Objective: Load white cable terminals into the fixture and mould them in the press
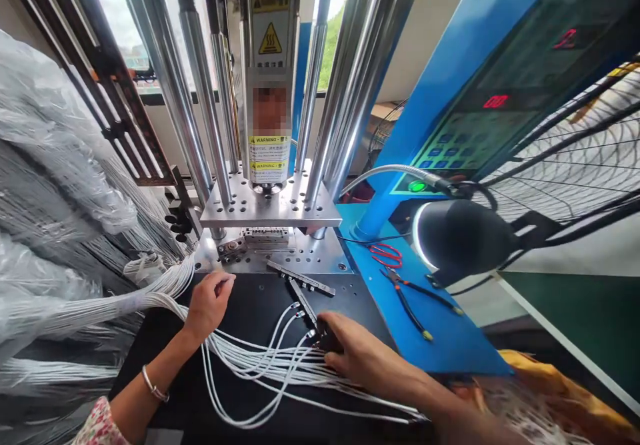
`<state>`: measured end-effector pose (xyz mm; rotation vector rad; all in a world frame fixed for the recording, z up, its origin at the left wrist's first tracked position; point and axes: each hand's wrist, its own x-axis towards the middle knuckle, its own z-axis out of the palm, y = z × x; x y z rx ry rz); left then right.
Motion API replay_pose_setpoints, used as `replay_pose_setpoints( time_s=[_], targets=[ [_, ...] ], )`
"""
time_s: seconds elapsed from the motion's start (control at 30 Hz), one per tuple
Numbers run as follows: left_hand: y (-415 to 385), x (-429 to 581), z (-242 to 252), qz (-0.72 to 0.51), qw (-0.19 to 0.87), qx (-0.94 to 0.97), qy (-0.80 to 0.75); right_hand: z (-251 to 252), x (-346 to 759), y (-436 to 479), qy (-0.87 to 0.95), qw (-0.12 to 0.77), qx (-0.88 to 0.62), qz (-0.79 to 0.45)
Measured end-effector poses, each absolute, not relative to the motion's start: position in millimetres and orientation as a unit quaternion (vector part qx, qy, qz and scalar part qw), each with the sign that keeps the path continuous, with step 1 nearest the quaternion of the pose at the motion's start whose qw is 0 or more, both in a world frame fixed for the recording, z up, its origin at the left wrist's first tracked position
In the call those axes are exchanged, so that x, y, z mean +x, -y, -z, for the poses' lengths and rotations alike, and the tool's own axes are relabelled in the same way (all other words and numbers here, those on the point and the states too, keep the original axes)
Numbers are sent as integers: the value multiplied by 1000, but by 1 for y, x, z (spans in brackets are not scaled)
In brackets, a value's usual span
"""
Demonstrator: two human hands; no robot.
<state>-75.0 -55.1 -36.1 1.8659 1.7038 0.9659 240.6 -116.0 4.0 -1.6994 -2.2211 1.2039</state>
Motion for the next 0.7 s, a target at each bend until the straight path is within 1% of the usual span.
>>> replay_pose_setpoints(
  time_s=[0.07, 0.13, 0.23, 0.3, 0.37, 0.47, 0.57, 0.7],
  targets=[
    [61, -54, 35, -372, 390, 595, -596, -3, 239, 112, 692, 80, -564, -443],
    [68, -35, 33, -380, 541, 502, -558, -1, 238, 107, 621, 117, -565, -530],
    [80, -17, 27, -353, 698, 396, -482, 3, 234, 103, 469, 176, -560, -660],
    [87, -14, 22, -292, 768, 366, -436, 5, 231, 102, 386, 204, -549, -713],
    [91, -15, 17, -210, 814, 368, -397, 9, 229, 102, 341, 221, -532, -743],
    [93, -20, 11, -123, 833, 401, -362, 14, 227, 96, 335, 239, -516, -751],
    [91, -21, 8, -106, 844, 404, -337, 15, 223, 81, 377, 272, -508, -725],
    [75, -18, 7, -125, 865, 378, -305, 12, 216, 42, 488, 301, -478, -666]
  ],
)
